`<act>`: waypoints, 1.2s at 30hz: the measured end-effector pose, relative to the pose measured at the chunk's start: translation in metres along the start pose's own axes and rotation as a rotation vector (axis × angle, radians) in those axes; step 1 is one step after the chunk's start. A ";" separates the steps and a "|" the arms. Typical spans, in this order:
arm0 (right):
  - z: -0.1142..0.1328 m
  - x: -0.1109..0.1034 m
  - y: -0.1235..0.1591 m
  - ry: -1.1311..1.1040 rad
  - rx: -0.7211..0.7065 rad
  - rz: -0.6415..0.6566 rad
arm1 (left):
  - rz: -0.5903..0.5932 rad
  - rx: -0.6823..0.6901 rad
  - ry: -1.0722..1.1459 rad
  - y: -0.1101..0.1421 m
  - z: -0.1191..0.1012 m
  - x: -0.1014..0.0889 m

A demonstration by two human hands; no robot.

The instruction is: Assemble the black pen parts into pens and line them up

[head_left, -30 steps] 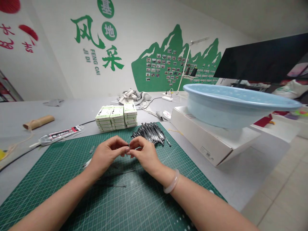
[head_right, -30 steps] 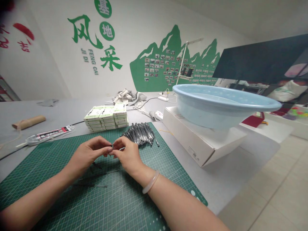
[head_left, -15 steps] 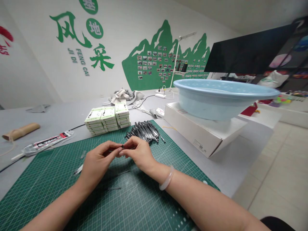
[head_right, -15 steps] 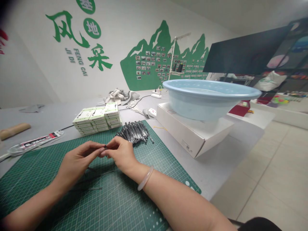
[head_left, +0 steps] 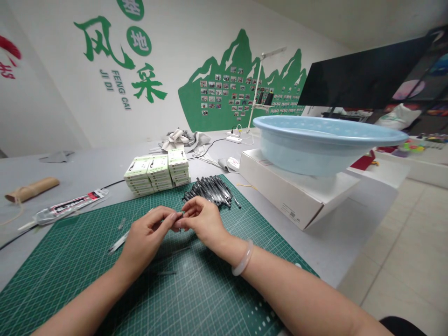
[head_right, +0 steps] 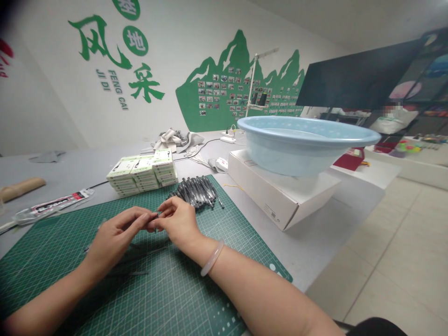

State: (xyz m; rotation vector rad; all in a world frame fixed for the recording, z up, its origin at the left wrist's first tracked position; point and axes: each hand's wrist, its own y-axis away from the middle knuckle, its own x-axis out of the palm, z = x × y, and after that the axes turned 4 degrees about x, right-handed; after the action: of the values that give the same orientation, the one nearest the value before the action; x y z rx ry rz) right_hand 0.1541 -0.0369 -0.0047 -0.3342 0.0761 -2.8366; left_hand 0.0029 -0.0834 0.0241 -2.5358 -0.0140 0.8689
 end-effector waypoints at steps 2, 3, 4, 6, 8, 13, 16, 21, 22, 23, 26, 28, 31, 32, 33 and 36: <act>0.001 0.000 0.000 -0.017 0.008 0.045 | 0.035 -0.031 0.012 -0.004 -0.001 -0.005; 0.002 0.000 0.000 -0.027 0.007 0.073 | 0.059 -0.057 0.019 -0.008 0.000 -0.011; 0.003 0.000 0.000 -0.037 0.001 0.099 | 0.076 -0.090 0.014 -0.012 0.002 -0.018; 0.006 -0.001 -0.001 -0.057 -0.021 0.134 | 0.092 -0.168 -0.077 -0.022 0.011 -0.038; 0.007 -0.002 -0.001 -0.079 -0.043 0.129 | 0.117 -0.247 -0.309 -0.031 0.025 -0.061; 0.007 -0.003 -0.002 -0.109 -0.045 0.060 | 0.376 -0.398 -0.728 -0.034 0.065 -0.089; 0.006 -0.004 -0.001 -0.106 -0.029 0.040 | 0.394 -0.433 -0.752 -0.030 0.078 -0.083; 0.004 -0.006 -0.003 -0.085 -0.037 0.031 | 0.384 -0.441 -0.790 -0.027 0.081 -0.072; 0.004 -0.007 -0.003 -0.087 -0.033 0.029 | 0.384 -0.445 -0.788 -0.026 0.081 -0.071; 0.004 -0.007 -0.004 -0.095 -0.026 0.027 | 0.385 -0.449 -0.782 -0.026 0.082 -0.070; 0.005 -0.008 -0.003 -0.140 0.015 0.014 | 0.385 -0.486 -0.781 -0.025 0.080 -0.068; 0.007 -0.009 -0.003 -0.175 0.047 -0.012 | 0.351 -0.507 -0.790 -0.027 0.073 -0.068; 0.008 -0.010 -0.004 -0.239 0.103 -0.083 | 0.288 -0.444 -0.692 -0.029 0.051 -0.065; 0.008 -0.010 -0.005 -0.270 0.128 -0.107 | 0.299 -0.412 -0.595 -0.029 0.040 -0.063; 0.007 -0.011 -0.005 -0.304 0.155 -0.128 | 0.341 -0.391 -0.460 -0.029 0.029 -0.059; 0.006 -0.011 -0.008 -0.388 0.212 -0.162 | 0.544 -0.412 -0.047 -0.023 -0.001 -0.046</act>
State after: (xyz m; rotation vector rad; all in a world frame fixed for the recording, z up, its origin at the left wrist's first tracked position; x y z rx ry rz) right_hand 0.1641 -0.0264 -0.0007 -0.8655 -0.3418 -2.8407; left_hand -0.0306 -0.0701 0.0611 -2.9571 0.5591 1.2328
